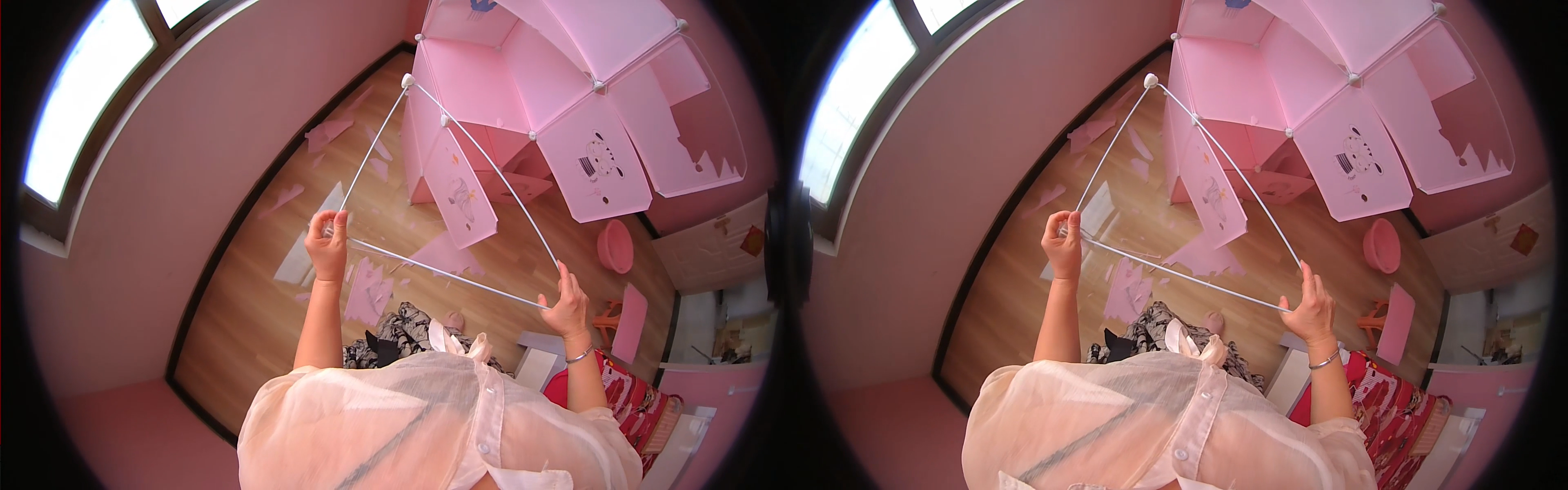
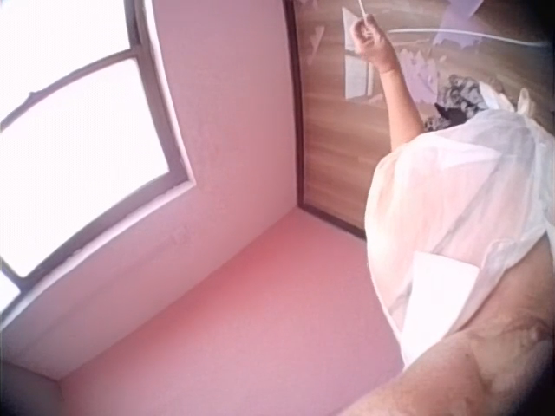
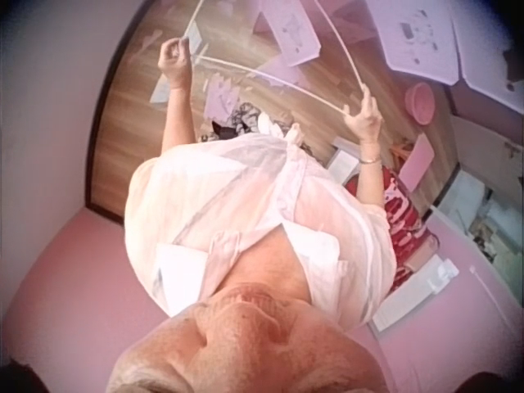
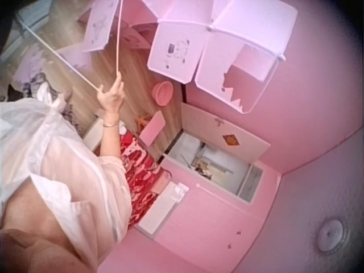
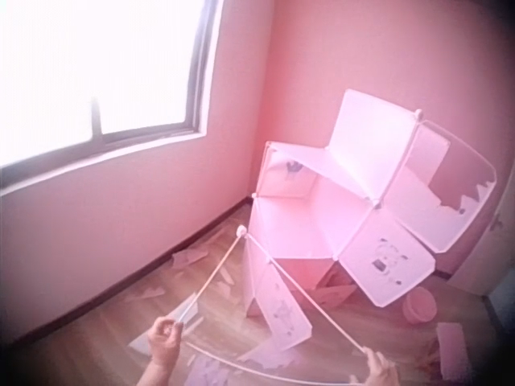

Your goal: The person disassembles a pink modular plastic storage cabinet by pulling the panels out of the plastic connectors and detaching a support frame, placing the pieces on the floor and bed.

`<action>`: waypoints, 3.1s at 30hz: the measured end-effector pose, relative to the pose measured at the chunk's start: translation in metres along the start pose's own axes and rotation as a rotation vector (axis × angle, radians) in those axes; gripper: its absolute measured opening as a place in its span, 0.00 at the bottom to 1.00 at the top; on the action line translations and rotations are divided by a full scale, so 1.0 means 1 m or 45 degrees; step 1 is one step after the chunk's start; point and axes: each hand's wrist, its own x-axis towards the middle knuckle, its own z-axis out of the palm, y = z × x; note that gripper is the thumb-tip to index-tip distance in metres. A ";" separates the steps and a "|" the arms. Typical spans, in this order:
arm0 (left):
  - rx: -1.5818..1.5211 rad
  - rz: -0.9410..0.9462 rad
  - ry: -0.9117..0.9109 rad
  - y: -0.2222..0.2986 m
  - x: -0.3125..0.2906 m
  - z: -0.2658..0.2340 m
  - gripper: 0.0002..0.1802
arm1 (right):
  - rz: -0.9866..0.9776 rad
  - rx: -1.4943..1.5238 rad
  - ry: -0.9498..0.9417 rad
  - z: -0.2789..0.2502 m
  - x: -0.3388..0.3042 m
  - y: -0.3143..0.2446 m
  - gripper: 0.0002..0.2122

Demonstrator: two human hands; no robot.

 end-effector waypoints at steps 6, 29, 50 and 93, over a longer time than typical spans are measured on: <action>-0.547 -0.580 -0.425 0.013 0.027 -0.024 0.08 | -0.026 -0.024 -0.135 -0.032 0.006 0.024 0.32; -1.101 -0.819 -0.311 0.015 0.156 0.197 0.28 | -0.153 -0.493 0.106 -0.095 -0.047 0.033 0.32; -0.224 -0.538 -1.831 0.110 0.037 0.367 0.07 | 0.115 -0.706 0.147 -0.144 -0.206 0.157 0.25; 0.003 -1.819 -2.148 0.118 -0.452 0.592 0.05 | 3.040 -0.391 0.570 0.026 -0.506 0.273 0.36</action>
